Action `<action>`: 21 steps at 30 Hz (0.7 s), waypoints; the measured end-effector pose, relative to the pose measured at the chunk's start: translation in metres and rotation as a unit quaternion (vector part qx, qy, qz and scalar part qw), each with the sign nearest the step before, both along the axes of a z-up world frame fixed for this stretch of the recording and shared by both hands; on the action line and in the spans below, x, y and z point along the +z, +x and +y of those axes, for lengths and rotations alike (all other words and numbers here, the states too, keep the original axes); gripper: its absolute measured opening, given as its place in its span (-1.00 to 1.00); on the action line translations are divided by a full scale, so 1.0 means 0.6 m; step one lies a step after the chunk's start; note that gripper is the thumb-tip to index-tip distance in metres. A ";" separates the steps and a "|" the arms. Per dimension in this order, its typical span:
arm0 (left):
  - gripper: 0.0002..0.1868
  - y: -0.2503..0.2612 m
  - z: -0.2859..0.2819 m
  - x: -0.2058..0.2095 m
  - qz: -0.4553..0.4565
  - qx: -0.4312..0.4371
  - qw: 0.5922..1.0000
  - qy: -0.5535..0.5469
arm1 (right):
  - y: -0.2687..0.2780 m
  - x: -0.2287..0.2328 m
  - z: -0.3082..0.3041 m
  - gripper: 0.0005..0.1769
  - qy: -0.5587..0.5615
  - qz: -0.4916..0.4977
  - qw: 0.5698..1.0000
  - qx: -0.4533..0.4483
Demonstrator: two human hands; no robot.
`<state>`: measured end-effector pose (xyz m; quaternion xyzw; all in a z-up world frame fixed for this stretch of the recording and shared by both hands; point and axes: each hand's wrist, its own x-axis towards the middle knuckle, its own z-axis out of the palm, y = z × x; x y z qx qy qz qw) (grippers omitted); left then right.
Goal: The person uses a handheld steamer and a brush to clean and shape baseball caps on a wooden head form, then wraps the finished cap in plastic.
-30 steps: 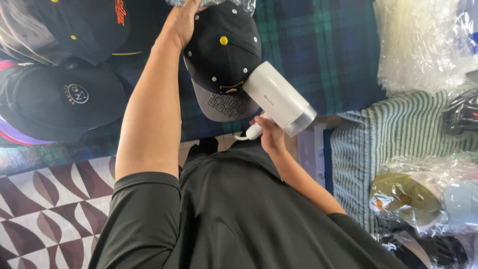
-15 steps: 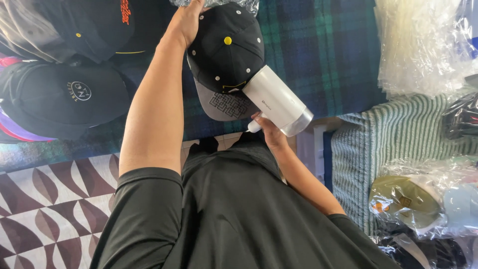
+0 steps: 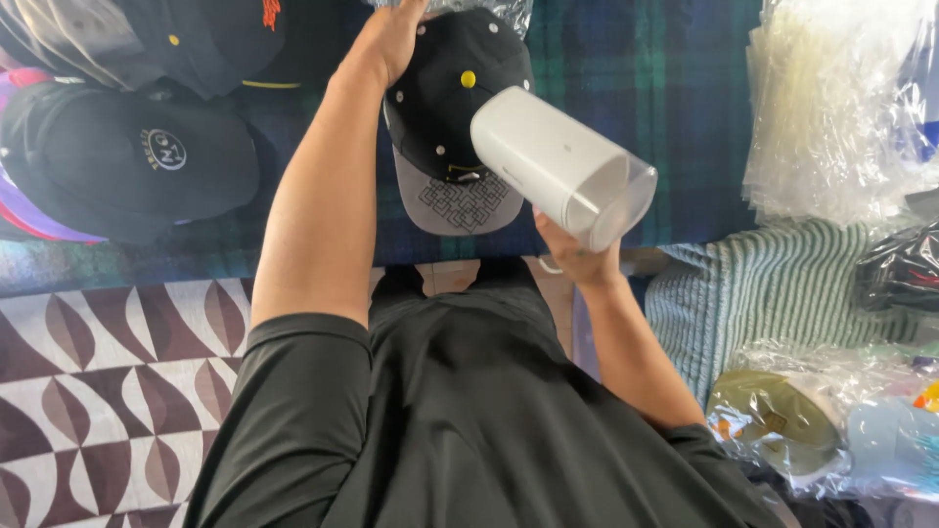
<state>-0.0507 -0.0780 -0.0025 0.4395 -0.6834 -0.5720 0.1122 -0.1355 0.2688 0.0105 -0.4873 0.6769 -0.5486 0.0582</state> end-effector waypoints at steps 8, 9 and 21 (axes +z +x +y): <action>0.02 0.004 0.008 0.048 -0.089 0.013 0.996 0.009 | 0.059 0.081 -0.015 -0.48 0.054 0.097 0.994 0.008; 0.03 0.001 0.004 0.041 -0.069 0.013 0.997 0.016 | 0.065 0.091 -0.019 -0.49 0.063 0.118 0.991 0.010; -0.11 0.001 -0.004 0.037 -0.060 -0.024 0.998 0.023 | 0.006 0.183 -0.061 -0.57 0.154 0.259 0.953 0.026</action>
